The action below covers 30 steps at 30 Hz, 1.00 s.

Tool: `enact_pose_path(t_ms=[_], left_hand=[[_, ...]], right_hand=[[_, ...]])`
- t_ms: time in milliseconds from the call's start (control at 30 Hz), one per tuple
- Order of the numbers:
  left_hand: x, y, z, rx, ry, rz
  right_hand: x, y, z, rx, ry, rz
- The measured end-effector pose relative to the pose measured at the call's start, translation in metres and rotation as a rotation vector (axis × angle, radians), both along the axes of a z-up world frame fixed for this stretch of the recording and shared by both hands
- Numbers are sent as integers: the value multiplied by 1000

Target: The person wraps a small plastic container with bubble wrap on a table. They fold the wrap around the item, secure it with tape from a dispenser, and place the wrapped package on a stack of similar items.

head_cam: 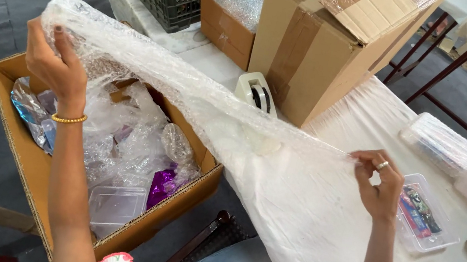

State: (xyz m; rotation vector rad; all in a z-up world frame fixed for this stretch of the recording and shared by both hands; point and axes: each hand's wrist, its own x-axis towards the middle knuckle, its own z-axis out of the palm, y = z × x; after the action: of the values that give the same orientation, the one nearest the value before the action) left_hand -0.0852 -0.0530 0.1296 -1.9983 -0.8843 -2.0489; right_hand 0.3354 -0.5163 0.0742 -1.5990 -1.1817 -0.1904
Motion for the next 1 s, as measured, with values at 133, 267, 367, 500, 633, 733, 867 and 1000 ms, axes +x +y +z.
enact_pose_path(t_ms=[133,267,367,500,633,733,867,1000], left_hand=[[-4,-1,2,67,39,32],[-13,7,10,36,122,132],[-40,42,2,-35,119,264],[-104,135,-60,-223,-27,458],[-147,170,-131,-575,-58,579],[-119,125,-130,-1151,168,424],[-92,147,-234,-788,50,332],[-36,84,-302,-763,1173,58]], right_hand=[[33,-8,-45,185,46,-64],[19,-8,-32,269,202,-67],[16,-15,-20,247,216,-23],[46,-34,-42,253,265,-29],[62,-58,-59,241,298,-31],[60,-61,-59,227,283,-62],[61,-58,-68,222,288,-82],[58,-53,-65,158,225,-93]])
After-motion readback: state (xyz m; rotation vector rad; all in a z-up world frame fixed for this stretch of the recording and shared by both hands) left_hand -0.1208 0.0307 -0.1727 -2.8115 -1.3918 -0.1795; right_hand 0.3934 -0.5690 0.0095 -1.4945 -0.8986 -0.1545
